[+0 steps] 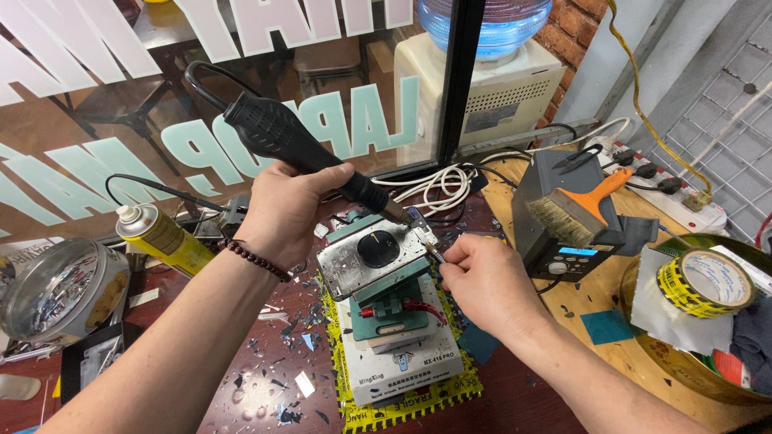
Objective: The person uses a hot air gun and a soldering iron to work on a small electronic device clamped in a vise. They repeatedly apply heat and solder to the device's surface, occasionally brushing away debris.
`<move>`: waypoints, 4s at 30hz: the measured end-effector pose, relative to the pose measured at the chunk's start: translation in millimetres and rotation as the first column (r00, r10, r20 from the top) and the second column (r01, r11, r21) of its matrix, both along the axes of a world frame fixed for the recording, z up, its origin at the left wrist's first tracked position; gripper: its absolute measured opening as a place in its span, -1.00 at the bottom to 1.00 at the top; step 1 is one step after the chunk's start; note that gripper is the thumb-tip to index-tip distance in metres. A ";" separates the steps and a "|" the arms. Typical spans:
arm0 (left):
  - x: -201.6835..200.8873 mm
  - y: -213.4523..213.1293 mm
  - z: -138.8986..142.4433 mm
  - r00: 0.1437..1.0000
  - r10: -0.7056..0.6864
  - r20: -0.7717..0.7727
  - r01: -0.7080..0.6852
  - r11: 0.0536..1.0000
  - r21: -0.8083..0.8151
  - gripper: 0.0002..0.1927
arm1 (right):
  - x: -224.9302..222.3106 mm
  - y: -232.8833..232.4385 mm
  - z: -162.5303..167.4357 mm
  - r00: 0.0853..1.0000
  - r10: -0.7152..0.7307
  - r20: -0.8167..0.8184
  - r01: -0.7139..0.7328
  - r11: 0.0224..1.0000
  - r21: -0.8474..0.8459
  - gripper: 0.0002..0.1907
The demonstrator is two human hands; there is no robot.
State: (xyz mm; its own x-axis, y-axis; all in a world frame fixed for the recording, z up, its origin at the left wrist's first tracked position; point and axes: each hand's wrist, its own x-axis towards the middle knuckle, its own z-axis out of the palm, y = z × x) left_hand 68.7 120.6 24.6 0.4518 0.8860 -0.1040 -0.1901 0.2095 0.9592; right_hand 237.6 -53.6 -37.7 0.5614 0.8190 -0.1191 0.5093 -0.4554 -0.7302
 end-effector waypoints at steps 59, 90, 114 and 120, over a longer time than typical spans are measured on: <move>-2.9 11.8 -4.4 0.999 -0.029 0.017 0.029 0.999 -0.015 -0.77 | -19.3 -1.9 6.7 0.914 -0.127 -0.386 0.143 0.990 0.015 -0.79; -9.3 16.9 -1.4 1.000 -0.004 0.000 0.004 0.998 -0.061 -0.77 | 7.5 -9.1 1.4 0.784 -0.132 -0.606 0.222 0.972 0.076 -0.81; -9.0 15.1 -4.0 1.000 -0.011 -0.008 0.011 1.000 -0.012 -0.79 | 25.9 13.5 0.4 0.972 0.144 -0.186 -0.133 0.989 0.069 -0.83; -9.0 15.6 -8.1 1.000 0.002 -0.017 -0.003 1.000 -0.015 -0.79 | 17.7 12.2 -7.2 0.949 0.074 -0.307 -0.054 0.996 0.072 -0.85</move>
State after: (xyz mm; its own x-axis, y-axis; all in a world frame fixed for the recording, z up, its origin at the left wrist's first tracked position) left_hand 59.7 136.2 16.5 0.4477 0.8854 -0.1251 -0.1741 0.2235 0.9590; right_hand 255.3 -41.5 -45.0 0.4511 0.8633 -0.2265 0.2805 -0.3780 -0.8823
